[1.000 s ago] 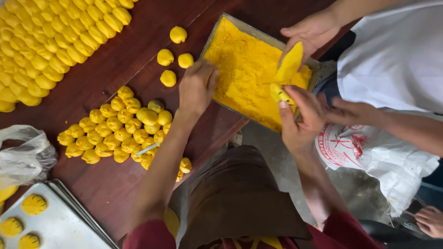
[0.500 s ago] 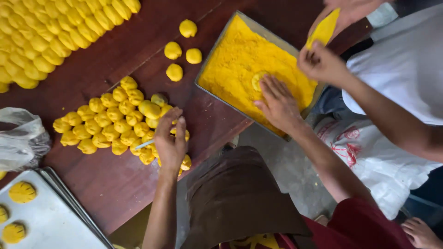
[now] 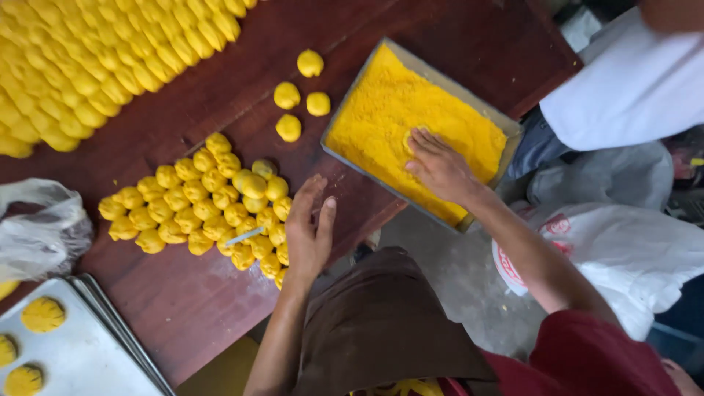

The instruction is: Shape yellow dough into balls, coat them in powder, and use a toothpick to create decorative indentations.

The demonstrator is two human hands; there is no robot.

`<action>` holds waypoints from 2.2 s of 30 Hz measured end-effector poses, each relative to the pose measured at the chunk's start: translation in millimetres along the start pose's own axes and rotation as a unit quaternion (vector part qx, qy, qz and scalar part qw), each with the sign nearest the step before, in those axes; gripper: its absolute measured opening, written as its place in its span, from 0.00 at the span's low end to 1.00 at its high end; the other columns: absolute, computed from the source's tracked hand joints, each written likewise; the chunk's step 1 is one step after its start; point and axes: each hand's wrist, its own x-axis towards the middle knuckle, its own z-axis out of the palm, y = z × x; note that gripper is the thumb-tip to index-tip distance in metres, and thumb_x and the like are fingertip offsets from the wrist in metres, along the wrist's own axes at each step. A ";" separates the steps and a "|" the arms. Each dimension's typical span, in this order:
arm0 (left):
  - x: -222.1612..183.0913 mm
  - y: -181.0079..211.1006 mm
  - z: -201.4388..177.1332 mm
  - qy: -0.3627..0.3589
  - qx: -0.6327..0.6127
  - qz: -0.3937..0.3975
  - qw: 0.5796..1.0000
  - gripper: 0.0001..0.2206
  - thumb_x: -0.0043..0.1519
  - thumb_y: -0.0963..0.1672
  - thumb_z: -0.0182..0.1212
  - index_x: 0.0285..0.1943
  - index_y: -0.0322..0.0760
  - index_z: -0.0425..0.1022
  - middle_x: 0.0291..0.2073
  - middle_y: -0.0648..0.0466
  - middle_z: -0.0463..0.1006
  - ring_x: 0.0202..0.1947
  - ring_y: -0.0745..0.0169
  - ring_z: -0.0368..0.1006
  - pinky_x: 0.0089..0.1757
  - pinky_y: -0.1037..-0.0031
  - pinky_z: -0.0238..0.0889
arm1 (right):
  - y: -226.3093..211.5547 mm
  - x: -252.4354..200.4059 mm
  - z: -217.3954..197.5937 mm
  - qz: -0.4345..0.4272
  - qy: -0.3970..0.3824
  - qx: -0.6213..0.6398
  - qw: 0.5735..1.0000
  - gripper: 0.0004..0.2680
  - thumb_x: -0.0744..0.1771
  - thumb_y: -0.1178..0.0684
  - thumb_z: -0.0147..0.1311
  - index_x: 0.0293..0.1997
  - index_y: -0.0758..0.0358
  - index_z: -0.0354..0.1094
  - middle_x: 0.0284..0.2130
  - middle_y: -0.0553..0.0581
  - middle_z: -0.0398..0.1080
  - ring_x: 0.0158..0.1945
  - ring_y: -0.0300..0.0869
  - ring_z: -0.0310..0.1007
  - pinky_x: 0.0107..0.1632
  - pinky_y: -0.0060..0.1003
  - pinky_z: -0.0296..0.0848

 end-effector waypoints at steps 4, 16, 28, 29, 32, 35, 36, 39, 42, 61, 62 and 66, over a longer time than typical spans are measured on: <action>0.7 -2.7 1.7 0.019 -0.049 -0.021 0.998 0.15 0.69 0.43 0.57 0.63 0.30 0.72 0.62 0.45 0.74 0.62 0.55 0.72 0.59 0.68 0.66 | 19.8 0.3 13.8 0.218 0.156 0.507 0.819 0.21 0.72 0.41 0.45 0.69 0.66 0.61 0.64 0.64 0.67 0.68 0.51 0.66 0.68 0.49 0.64; 36.3 7.6 90.3 -0.082 -0.078 -0.050 0.992 0.17 0.69 0.45 0.59 0.64 0.34 0.74 0.54 0.46 0.80 0.52 0.56 0.78 0.51 0.69 0.71 | -37.9 -22.1 -44.0 0.171 0.184 0.863 0.438 0.24 0.73 0.36 0.38 0.66 0.70 0.61 0.60 0.65 0.70 0.65 0.51 0.70 0.68 0.50 0.66; 45.2 -9.9 106.6 -0.085 -0.166 -0.109 0.976 0.19 0.69 0.45 0.59 0.67 0.32 0.70 0.55 0.46 0.80 0.51 0.58 0.79 0.48 0.70 0.75 | -35.9 -36.8 -22.1 0.011 0.138 0.231 0.963 0.13 0.68 0.66 0.48 0.59 0.66 0.69 0.62 0.66 0.69 0.66 0.54 0.69 0.65 0.44 0.71; 42.0 -11.0 105.2 -0.073 -0.159 -0.073 0.982 0.18 0.69 0.44 0.59 0.66 0.31 0.70 0.59 0.46 0.78 0.54 0.58 0.78 0.49 0.69 0.75 | -44.5 -32.4 -32.1 0.003 0.088 0.216 0.972 0.16 0.66 0.66 0.48 0.61 0.66 0.69 0.62 0.66 0.68 0.66 0.55 0.68 0.65 0.45 0.69; 40.1 -10.8 103.5 -0.059 -0.165 -0.074 0.982 0.19 0.69 0.44 0.60 0.67 0.30 0.69 0.59 0.45 0.79 0.51 0.57 0.79 0.49 0.68 0.74 | -41.1 -25.8 -33.2 -0.040 0.059 0.159 0.985 0.16 0.66 0.66 0.49 0.62 0.67 0.68 0.63 0.66 0.68 0.66 0.56 0.67 0.65 0.46 0.68; 36.9 -9.5 104.3 -0.062 -0.174 -0.091 0.979 0.19 0.68 0.44 0.59 0.67 0.30 0.68 0.60 0.46 0.77 0.53 0.58 0.79 0.50 0.70 0.75 | -41.8 -24.4 -40.3 -0.022 0.025 0.166 0.986 0.17 0.66 0.65 0.48 0.63 0.66 0.68 0.62 0.66 0.68 0.66 0.53 0.67 0.64 0.44 0.68; 36.3 -7.6 103.9 -0.058 -0.175 -0.087 0.979 0.19 0.68 0.44 0.59 0.67 0.30 0.68 0.60 0.46 0.77 0.53 0.58 0.79 0.50 0.70 0.75 | -36.7 -24.2 -36.6 -0.027 0.026 0.162 0.986 0.17 0.66 0.65 0.48 0.63 0.66 0.68 0.62 0.66 0.68 0.66 0.53 0.67 0.64 0.44 0.68; 33.3 -7.1 100.8 -0.054 -0.213 -0.112 0.969 0.20 0.68 0.44 0.58 0.67 0.30 0.67 0.61 0.47 0.75 0.52 0.59 0.79 0.49 0.70 0.74 | -9.3 -30.4 -3.9 0.100 -0.004 0.318 0.943 0.13 0.70 0.60 0.50 0.63 0.61 0.69 0.58 0.59 0.74 0.62 0.44 0.75 0.61 0.37 0.73; 29.3 -13.3 100.5 -0.048 -0.231 -0.101 0.966 0.19 0.69 0.43 0.59 0.68 0.30 0.68 0.59 0.47 0.77 0.52 0.60 0.78 0.50 0.71 0.74 | 22.3 -41.7 30.2 0.225 0.049 0.518 0.824 0.14 0.72 0.62 0.50 0.68 0.66 0.71 0.51 0.69 0.72 0.54 0.59 0.75 0.59 0.44 0.71; -1.4 -44.6 73.7 0.016 -0.366 -0.166 0.915 0.14 0.69 0.40 0.54 0.63 0.29 0.72 0.47 0.54 0.79 0.47 0.66 0.77 0.47 0.73 0.75 | -112.2 11.2 -32.1 0.170 0.060 0.715 0.676 0.17 0.70 0.62 0.45 0.69 0.74 0.60 0.59 0.63 0.69 0.61 0.48 0.71 0.62 0.45 0.73; -5.9 -46.8 57.0 0.045 -0.365 -0.154 0.917 0.13 0.68 0.39 0.55 0.61 0.28 0.73 0.47 0.53 0.80 0.46 0.66 0.77 0.47 0.72 0.75 | -128.5 18.1 -29.8 0.162 0.063 0.661 0.730 0.17 0.70 0.63 0.46 0.69 0.75 0.60 0.58 0.63 0.69 0.60 0.47 0.71 0.61 0.43 0.73; -36.3 -54.9 -14.8 0.145 -0.355 -0.150 0.911 0.12 0.68 0.40 0.57 0.60 0.29 0.73 0.45 0.52 0.80 0.44 0.65 0.78 0.45 0.72 0.76 | -201.5 40.1 -22.0 0.107 -0.021 0.669 0.735 0.15 0.71 0.62 0.45 0.67 0.76 0.61 0.57 0.63 0.69 0.59 0.46 0.73 0.58 0.42 0.78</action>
